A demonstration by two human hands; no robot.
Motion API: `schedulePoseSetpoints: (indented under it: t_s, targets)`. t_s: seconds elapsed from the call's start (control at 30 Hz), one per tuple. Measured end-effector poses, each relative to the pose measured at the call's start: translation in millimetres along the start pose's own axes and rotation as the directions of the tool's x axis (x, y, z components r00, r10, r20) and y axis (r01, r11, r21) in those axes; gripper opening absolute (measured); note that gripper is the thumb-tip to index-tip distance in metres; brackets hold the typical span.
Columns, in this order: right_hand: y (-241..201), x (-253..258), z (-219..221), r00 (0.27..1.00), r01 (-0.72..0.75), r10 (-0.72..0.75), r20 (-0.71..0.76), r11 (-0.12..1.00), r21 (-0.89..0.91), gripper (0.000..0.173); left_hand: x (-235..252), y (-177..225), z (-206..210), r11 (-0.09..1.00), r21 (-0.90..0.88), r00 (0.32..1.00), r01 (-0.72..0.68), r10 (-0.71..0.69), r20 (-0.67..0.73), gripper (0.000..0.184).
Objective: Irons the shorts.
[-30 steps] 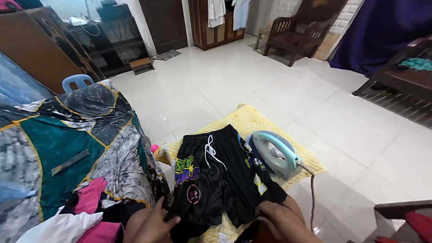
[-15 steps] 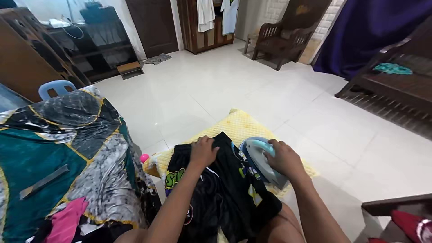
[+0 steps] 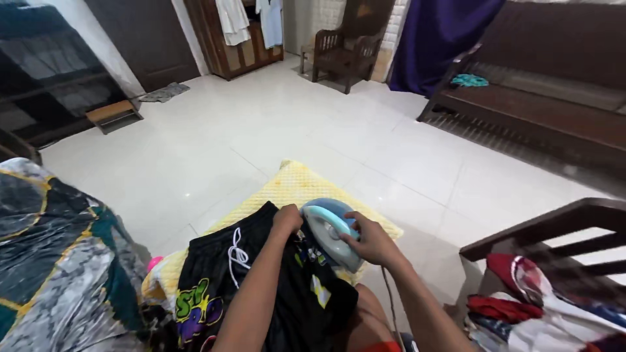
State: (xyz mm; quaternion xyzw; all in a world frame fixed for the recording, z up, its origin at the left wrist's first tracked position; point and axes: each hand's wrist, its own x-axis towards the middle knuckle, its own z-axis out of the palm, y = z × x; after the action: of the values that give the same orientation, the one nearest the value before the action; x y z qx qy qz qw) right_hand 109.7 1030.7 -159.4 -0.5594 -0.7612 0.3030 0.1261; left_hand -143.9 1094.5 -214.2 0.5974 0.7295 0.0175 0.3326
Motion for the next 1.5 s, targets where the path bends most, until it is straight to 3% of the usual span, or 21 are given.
schedulePoseSetpoints:
  t_s: [0.07, 0.23, 0.5, 0.63, 0.7, 0.77, 0.83, 0.93, 1.0, 1.07, 1.2, 1.33, 1.43, 1.5]
  targets:
    - [2, 0, 1, 0.999, 0.030, -0.030, -0.021, 1.000, 0.001, 0.056, 11, 4, -3, 0.999, 0.044, 0.999, -0.026, 0.025, 0.023, 0.039]
    - [13, 12, -12, 0.997, 0.036, -0.038, -0.062, 0.999, -0.035, 0.052, 36, 14, -6, 0.997, -0.033, 0.997, -0.073, 0.074, 0.012, 0.037]
    - [26, 34, -30, 0.989, -0.034, 0.024, -0.149, 0.997, -0.065, 0.051, 69, 54, 2, 0.976, -0.215, 0.995, -0.034, 0.013, -0.100, 0.034]
    - [26, 36, -32, 0.980, -0.066, 0.055, -0.189, 0.996, -0.055, 0.051, 77, 57, 9, 0.944, -0.285, 0.978, -0.167, 0.120, -0.172, 0.033]
    - [25, 35, -32, 0.983, -0.081, 0.069, -0.173, 0.995, -0.062, 0.052, 68, 46, -1, 0.935, -0.255, 0.962, -0.246, 0.204, -0.180, 0.037]
    - [22, 36, -34, 0.985, -0.108, 0.095, -0.143, 0.991, -0.085, 0.055, 47, 21, -18, 0.966, -0.126, 0.953, -0.224, 0.191, -0.234, 0.040]
    - [15, 40, -38, 0.984, -0.151, 0.142, -0.106, 0.985, -0.086, 0.057, 29, -15, -35, 0.994, -0.041, 0.952, -0.101, 0.085, -0.294, 0.046]
    - [12, 56, -38, 0.985, -0.172, 0.172, -0.025, 0.985, 0.000, 0.065, 13, -67, -45, 0.993, 0.048, 0.977, 0.111, -0.100, -0.186, 0.071]
    - [18, 71, -32, 0.987, -0.161, 0.160, 0.027, 0.983, 0.092, 0.070, 9, -82, -43, 0.990, 0.085, 0.984, 0.115, -0.102, -0.146, 0.069]
    - [21, 73, -29, 0.986, -0.166, 0.159, 0.054, 0.976, 0.144, 0.067, 6, -82, -43, 0.994, 0.081, 0.979, 0.069, -0.052, -0.196, 0.057]
    - [8, 28, -30, 0.982, -0.179, 0.170, 0.080, 0.977, 0.118, 0.064, 9, -59, -58, 1.000, 0.024, 0.940, 0.012, -0.003, -0.341, 0.043]
    - [-1, -37, -34, 0.992, -0.119, 0.105, 0.072, 0.963, 0.240, 0.060, 35, -47, -46, 0.988, -0.059, 0.887, -0.143, 0.102, -0.450, 0.035]
    - [-17, -65, -33, 0.998, -0.049, 0.031, 0.057, 0.936, 0.348, 0.062, 28, -46, -35, 0.979, -0.051, 0.884, -0.196, 0.154, -0.441, 0.057]
    - [-29, -68, -30, 0.997, -0.004, -0.026, 0.066, 0.913, 0.408, 0.062, -6, -45, -16, 0.979, -0.030, 0.854, -0.203, 0.162, -0.493, 0.058]
